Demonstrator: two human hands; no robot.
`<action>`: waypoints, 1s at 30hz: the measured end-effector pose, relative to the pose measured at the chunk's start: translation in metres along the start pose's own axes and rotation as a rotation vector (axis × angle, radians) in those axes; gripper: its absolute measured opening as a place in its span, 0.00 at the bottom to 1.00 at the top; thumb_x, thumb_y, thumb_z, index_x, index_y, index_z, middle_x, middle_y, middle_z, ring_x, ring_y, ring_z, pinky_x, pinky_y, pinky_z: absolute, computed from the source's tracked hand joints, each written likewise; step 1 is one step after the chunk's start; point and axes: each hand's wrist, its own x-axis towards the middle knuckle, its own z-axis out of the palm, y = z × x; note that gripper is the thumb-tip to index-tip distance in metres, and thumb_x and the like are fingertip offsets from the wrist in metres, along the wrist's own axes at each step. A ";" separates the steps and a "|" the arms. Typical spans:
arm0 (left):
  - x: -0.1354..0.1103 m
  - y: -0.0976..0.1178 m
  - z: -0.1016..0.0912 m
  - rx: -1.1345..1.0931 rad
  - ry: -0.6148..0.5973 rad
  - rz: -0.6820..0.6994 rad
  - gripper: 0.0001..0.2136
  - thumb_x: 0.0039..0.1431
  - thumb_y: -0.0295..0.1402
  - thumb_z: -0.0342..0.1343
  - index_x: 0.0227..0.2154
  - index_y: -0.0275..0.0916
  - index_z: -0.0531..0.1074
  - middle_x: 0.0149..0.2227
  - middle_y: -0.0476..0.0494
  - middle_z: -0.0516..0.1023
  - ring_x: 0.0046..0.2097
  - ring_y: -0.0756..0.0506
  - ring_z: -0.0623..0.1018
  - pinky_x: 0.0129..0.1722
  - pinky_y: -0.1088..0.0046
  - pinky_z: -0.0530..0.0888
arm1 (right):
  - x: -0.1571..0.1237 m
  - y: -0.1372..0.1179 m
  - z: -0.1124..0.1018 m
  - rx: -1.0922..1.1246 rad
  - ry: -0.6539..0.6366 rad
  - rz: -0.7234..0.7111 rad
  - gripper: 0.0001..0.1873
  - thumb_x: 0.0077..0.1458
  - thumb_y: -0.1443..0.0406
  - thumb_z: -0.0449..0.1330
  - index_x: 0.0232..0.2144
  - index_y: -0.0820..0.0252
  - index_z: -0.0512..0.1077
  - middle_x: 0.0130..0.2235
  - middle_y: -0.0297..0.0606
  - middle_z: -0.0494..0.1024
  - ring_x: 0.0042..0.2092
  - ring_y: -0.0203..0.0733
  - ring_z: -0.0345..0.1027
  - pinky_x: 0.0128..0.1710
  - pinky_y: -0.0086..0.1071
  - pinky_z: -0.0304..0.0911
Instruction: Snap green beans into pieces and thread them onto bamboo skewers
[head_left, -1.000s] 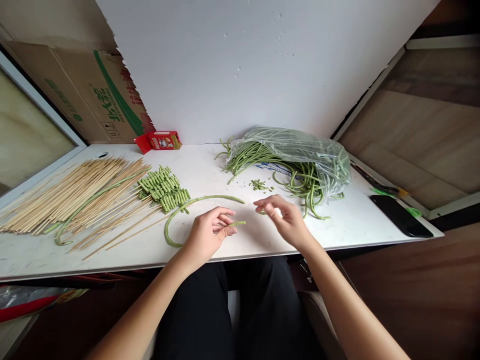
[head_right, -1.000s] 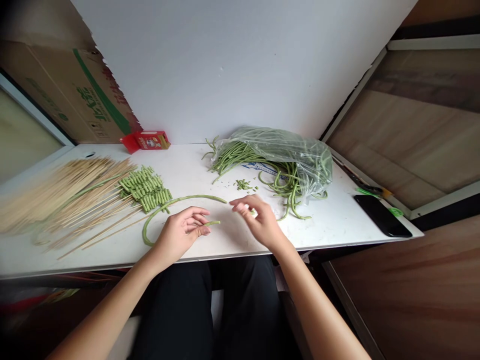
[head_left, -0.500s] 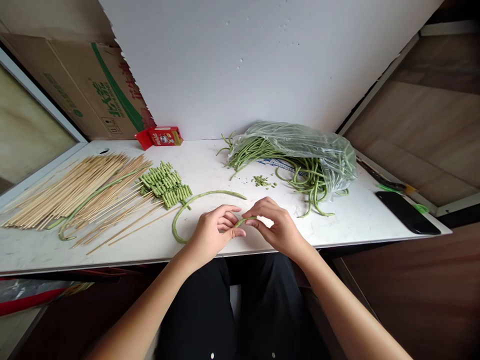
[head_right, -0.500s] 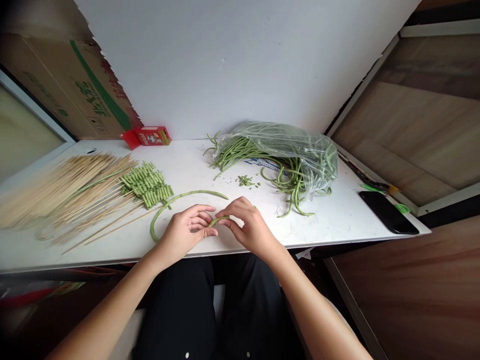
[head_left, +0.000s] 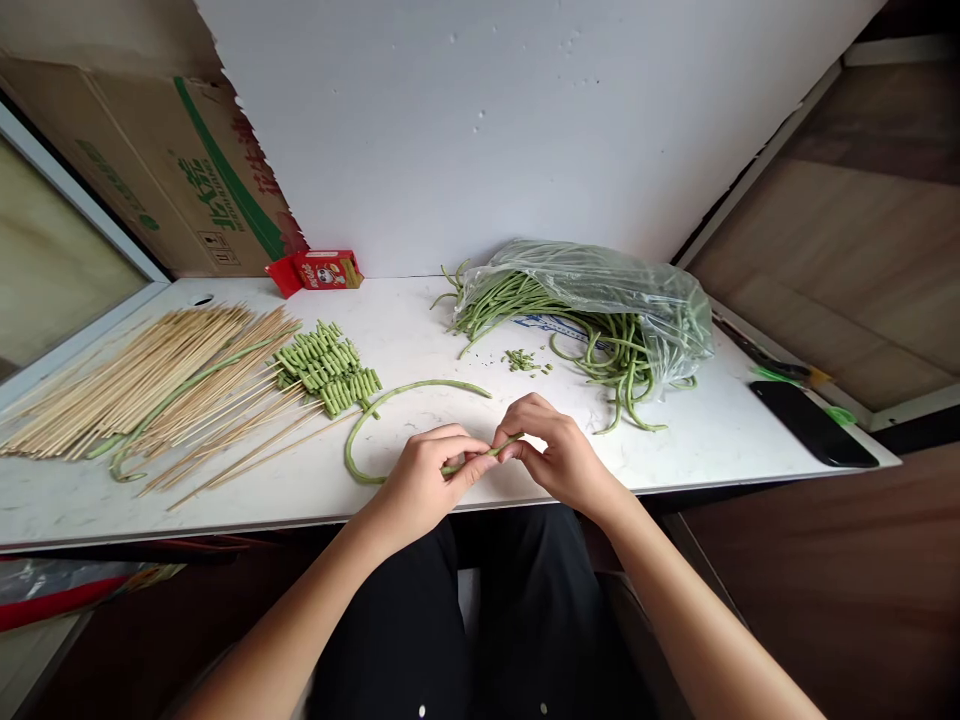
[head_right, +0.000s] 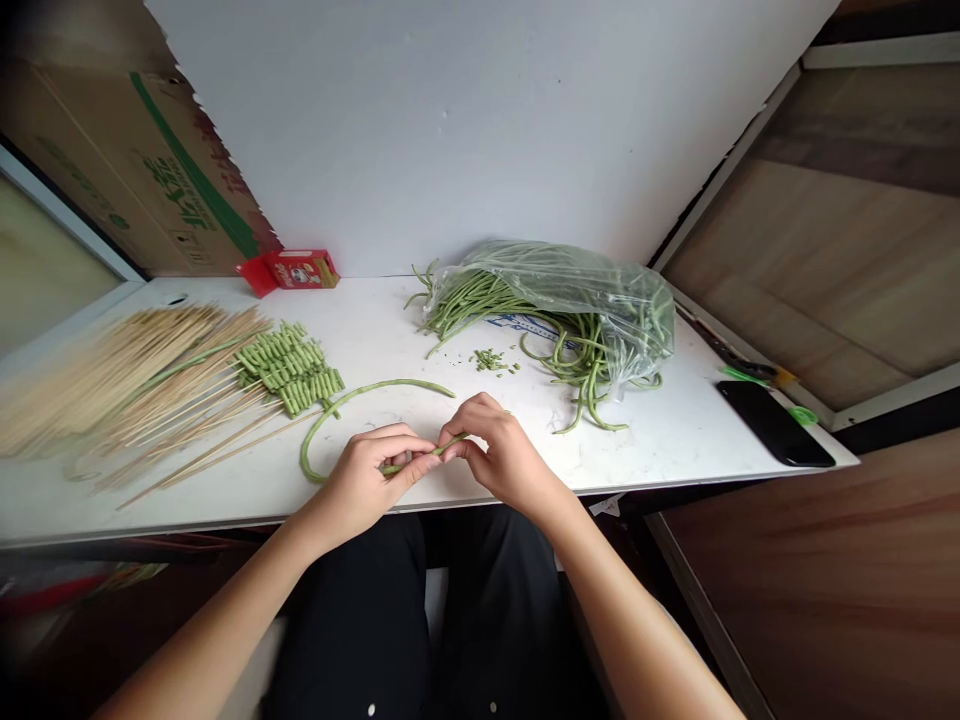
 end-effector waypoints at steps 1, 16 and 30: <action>0.000 0.000 -0.001 -0.016 -0.021 0.011 0.10 0.70 0.38 0.61 0.41 0.38 0.84 0.34 0.45 0.78 0.31 0.51 0.69 0.31 0.74 0.67 | 0.000 0.001 -0.001 0.038 -0.019 0.014 0.06 0.67 0.67 0.65 0.36 0.54 0.81 0.35 0.40 0.80 0.45 0.48 0.71 0.47 0.41 0.68; -0.001 -0.004 -0.014 -0.085 -0.142 -0.043 0.07 0.70 0.34 0.61 0.39 0.40 0.84 0.39 0.43 0.82 0.39 0.48 0.80 0.37 0.76 0.76 | -0.012 0.048 -0.049 0.429 -0.008 0.209 0.18 0.59 0.49 0.72 0.33 0.57 0.82 0.34 0.40 0.80 0.39 0.47 0.74 0.42 0.40 0.68; 0.003 -0.006 -0.009 -0.003 -0.071 -0.081 0.12 0.73 0.38 0.57 0.51 0.41 0.82 0.45 0.41 0.82 0.42 0.47 0.80 0.39 0.73 0.77 | -0.015 0.078 -0.031 -0.408 0.101 0.286 0.18 0.72 0.54 0.57 0.43 0.55 0.85 0.42 0.46 0.83 0.48 0.56 0.70 0.51 0.48 0.66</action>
